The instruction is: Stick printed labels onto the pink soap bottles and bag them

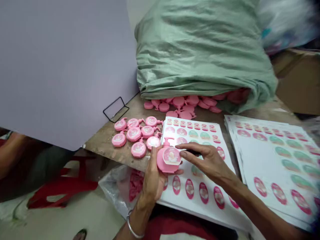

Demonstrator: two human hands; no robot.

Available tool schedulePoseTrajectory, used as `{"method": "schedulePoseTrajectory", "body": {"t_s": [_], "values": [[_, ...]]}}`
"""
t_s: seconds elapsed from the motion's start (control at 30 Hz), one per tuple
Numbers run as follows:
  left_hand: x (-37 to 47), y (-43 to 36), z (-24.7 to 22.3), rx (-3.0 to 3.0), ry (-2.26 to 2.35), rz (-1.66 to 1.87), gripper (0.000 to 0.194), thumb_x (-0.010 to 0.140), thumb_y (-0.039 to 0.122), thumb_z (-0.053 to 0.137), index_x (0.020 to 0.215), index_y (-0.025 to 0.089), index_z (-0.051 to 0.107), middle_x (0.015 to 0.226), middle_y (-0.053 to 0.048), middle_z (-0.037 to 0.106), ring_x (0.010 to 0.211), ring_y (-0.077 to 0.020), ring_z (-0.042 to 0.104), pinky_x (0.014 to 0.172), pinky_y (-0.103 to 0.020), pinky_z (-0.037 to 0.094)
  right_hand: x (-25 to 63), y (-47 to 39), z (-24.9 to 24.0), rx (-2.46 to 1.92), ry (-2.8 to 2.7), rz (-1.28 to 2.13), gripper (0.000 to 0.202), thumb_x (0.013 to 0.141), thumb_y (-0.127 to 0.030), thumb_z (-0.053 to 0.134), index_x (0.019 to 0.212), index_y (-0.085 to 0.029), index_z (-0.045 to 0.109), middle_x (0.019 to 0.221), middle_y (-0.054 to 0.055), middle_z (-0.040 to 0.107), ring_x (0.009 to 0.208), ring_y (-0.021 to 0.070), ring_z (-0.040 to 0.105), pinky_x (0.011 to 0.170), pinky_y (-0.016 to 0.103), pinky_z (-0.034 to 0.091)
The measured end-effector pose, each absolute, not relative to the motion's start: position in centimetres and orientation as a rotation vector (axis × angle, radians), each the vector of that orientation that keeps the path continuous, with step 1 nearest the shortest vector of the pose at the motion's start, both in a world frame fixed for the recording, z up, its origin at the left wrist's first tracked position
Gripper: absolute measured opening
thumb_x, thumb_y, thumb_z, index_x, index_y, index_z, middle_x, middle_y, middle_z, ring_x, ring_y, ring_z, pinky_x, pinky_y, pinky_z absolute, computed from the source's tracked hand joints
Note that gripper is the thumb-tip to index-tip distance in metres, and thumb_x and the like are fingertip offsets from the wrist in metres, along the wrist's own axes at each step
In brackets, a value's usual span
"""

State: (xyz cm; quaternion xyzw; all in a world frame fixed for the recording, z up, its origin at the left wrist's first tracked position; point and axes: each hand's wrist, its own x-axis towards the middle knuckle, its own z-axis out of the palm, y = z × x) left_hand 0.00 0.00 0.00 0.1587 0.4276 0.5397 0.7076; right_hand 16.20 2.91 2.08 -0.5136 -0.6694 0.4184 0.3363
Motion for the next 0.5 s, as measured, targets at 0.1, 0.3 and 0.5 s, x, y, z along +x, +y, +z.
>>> {"method": "schedulePoseTrajectory", "body": {"t_s": [0.1,0.3,0.5], "values": [[0.2,0.02,-0.21,0.351,0.945,1.211,0.052,0.092,0.056,0.047,0.121,0.017,0.064,0.117,-0.011,0.068,0.101,-0.0253,0.067,0.065,-0.028,0.062,16.13,2.38,1.93,-1.341,-1.737,1.046,0.027,0.084,-0.043,0.066,0.101,-0.026,0.076,0.083,0.001,0.07,0.071,0.0137,0.058,0.066,0.026,0.045],[0.32,0.05,-0.34,0.325,0.934,1.231,0.052,0.092,0.057,0.047,0.121,0.017,0.065,0.109,-0.01,0.07,0.098,-0.024,0.068,0.068,-0.03,0.063,15.89,2.12,1.94,-1.325,-1.746,0.978,0.024,0.083,-0.041,0.067,0.1,-0.026,0.076,0.079,0.0,0.068,0.064,0.011,0.055,0.061,0.024,0.044],[0.29,0.06,-0.19,0.315,0.936,1.233,0.051,0.092,0.056,0.047,0.12,0.017,0.065,0.11,-0.009,0.07,0.097,-0.0234,0.068,0.068,-0.029,0.063,15.83,2.24,1.98,-1.31,-1.773,0.927,0.024,0.083,-0.04,0.068,0.1,-0.025,0.076,0.075,0.0,0.067,0.061,0.0108,0.054,0.058,0.024,0.044]]}}
